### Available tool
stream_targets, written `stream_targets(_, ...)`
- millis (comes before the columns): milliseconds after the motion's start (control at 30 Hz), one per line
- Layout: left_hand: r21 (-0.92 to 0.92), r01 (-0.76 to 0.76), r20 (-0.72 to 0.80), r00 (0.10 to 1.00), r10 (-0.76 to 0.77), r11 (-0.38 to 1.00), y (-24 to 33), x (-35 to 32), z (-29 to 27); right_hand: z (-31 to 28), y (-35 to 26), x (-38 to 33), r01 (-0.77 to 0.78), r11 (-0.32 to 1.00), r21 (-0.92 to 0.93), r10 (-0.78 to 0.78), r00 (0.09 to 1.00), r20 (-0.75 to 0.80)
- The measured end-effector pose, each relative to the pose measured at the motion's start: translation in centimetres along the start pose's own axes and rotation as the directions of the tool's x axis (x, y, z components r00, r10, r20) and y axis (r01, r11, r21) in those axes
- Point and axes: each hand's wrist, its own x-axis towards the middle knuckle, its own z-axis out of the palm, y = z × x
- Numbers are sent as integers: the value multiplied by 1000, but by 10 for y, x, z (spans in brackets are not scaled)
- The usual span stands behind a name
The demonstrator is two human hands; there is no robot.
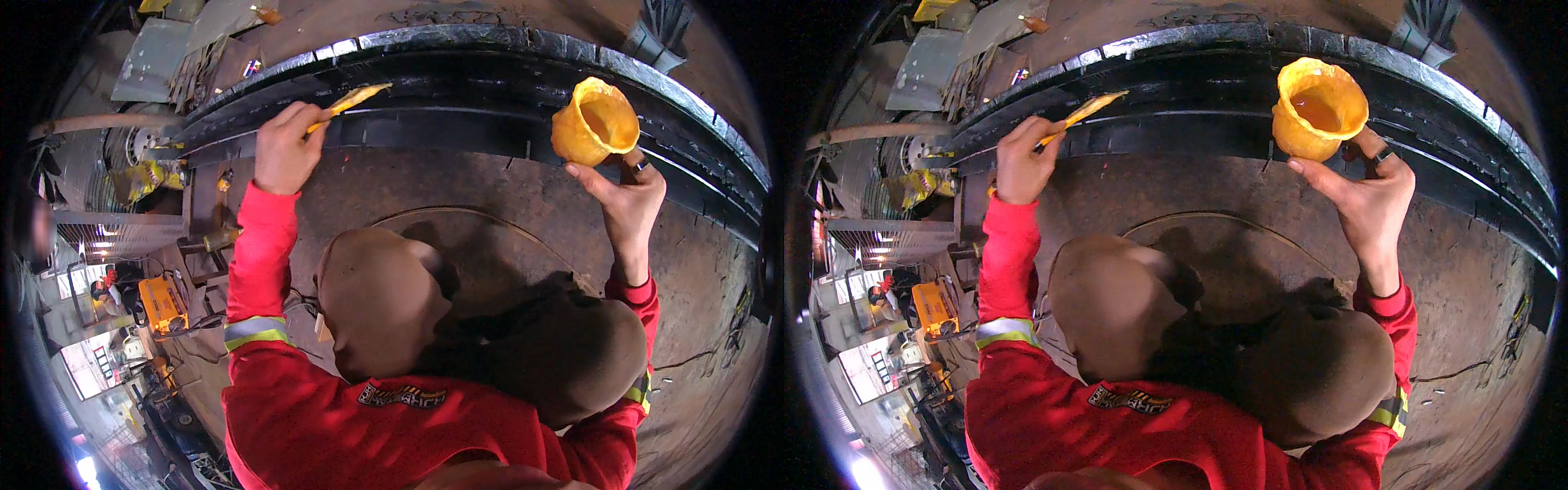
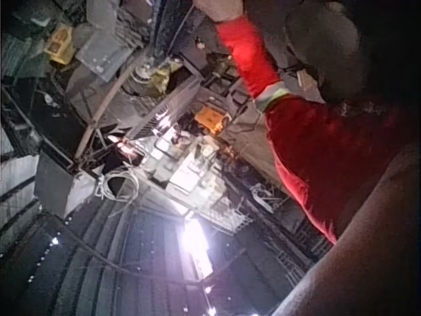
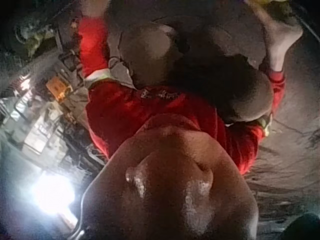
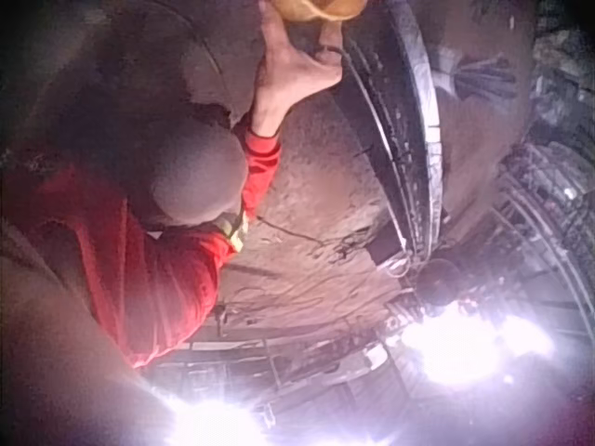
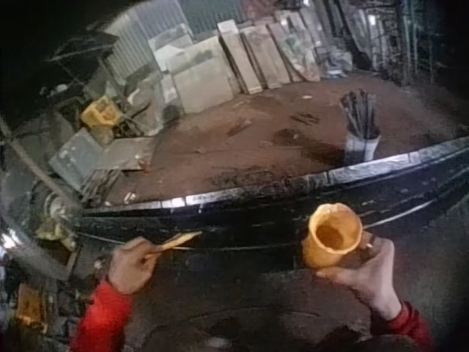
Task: The person kneels on the floor and uses a yellow brush to apply a yellow substance from a small cup onto a curved metal beam. The person repeatedly dips the brush into the cup and spreads the substance along the beam's surface.
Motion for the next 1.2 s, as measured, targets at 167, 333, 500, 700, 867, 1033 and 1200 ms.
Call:
stream_targets(167,59,-44,60,997,40,997,-6,22,28,0,-6,0,41,998,-47,-41,999,2)
stream_targets(333,70,9,-66,998,-4,998,4,35,26,0,-2,-1,24,999,-27,-24,1000,-8)
stream_targets(500,8,69,-224,972,-65,998,22,15,2,-1,-1,0,24,999,-26,-24,1000,4)
stream_targets(700,111,37,8,999,-38,993,-5,14,19,3,-5,3,14,1000,11,-14,1000,23)
stream_targets(867,128,92,-192,979,-66,988,-8,19,17,-1,-1,-2,-12,1000,7,12,1000,-11)
stream_targets(1033,67,175,-308,940,-147,982,16,7,-10,-3,4,-3,-7,1000,2,7,1000,-16)
stream_targets(1200,-194,273,-289,902,-321,942,26,8,-8,-2,7,-3,26,999,-28,-26,1000,-5)
